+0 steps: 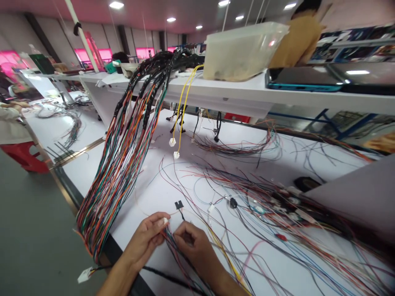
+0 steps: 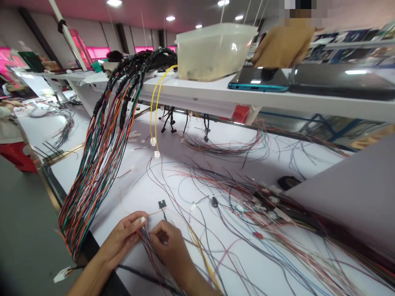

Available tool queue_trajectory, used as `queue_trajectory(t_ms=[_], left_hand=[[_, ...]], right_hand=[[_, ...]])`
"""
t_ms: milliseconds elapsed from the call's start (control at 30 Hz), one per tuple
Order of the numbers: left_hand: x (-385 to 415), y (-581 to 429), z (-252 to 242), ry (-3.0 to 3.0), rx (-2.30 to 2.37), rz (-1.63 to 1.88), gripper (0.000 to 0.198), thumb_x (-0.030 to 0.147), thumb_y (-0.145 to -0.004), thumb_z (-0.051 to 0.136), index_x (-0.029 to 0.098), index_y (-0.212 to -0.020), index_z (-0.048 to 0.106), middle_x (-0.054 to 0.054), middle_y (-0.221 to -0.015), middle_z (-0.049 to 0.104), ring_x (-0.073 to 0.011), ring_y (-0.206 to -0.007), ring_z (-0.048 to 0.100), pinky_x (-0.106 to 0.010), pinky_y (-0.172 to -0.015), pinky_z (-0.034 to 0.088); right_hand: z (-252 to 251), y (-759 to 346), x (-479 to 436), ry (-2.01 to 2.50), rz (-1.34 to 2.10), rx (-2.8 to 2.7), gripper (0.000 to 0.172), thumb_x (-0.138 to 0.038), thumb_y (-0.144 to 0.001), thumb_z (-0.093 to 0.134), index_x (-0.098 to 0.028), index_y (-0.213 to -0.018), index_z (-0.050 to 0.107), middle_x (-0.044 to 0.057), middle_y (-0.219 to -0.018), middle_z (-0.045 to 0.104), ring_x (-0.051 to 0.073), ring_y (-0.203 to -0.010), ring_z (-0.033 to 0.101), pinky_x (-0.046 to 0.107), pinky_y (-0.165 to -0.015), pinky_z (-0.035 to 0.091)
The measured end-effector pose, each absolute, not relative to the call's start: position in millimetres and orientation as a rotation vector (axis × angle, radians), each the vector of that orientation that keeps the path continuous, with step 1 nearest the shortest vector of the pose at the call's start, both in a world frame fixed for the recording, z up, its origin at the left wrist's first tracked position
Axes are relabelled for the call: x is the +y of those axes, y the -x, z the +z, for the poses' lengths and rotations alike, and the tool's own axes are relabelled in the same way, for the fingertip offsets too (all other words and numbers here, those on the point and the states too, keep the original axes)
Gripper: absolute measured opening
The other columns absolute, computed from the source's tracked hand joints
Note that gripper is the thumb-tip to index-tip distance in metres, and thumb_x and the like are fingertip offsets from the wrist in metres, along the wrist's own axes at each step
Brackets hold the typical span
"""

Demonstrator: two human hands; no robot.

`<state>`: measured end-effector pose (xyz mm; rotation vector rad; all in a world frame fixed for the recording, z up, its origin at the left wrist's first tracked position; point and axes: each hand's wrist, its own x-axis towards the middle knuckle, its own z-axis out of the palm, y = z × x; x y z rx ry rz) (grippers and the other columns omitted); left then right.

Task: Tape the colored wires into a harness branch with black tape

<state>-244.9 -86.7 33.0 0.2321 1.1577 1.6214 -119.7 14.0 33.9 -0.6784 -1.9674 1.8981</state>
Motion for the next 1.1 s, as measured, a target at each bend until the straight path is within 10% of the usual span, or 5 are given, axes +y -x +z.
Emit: queue_trajectory(t_ms=[1100], left_hand=[[-82, 237, 24, -0.535, 1.385, 1.542, 0.031, 0.041, -0.074, 0.070, 0.016, -0.091, 0.065, 0.004, -0.060, 0.049, -0.0072, -0.049, 0.039, -0.021, -0.047, 0.027]], right_hand=[[17, 125, 5, 0.766, 1.847, -1.813, 0.027, -0.039, -0.081, 0.057, -0.018, -0.064, 0.054, 0.001, -0.060, 0.059, 0.016, -0.059, 0.056, 0.026, -0.057, 0.045]])
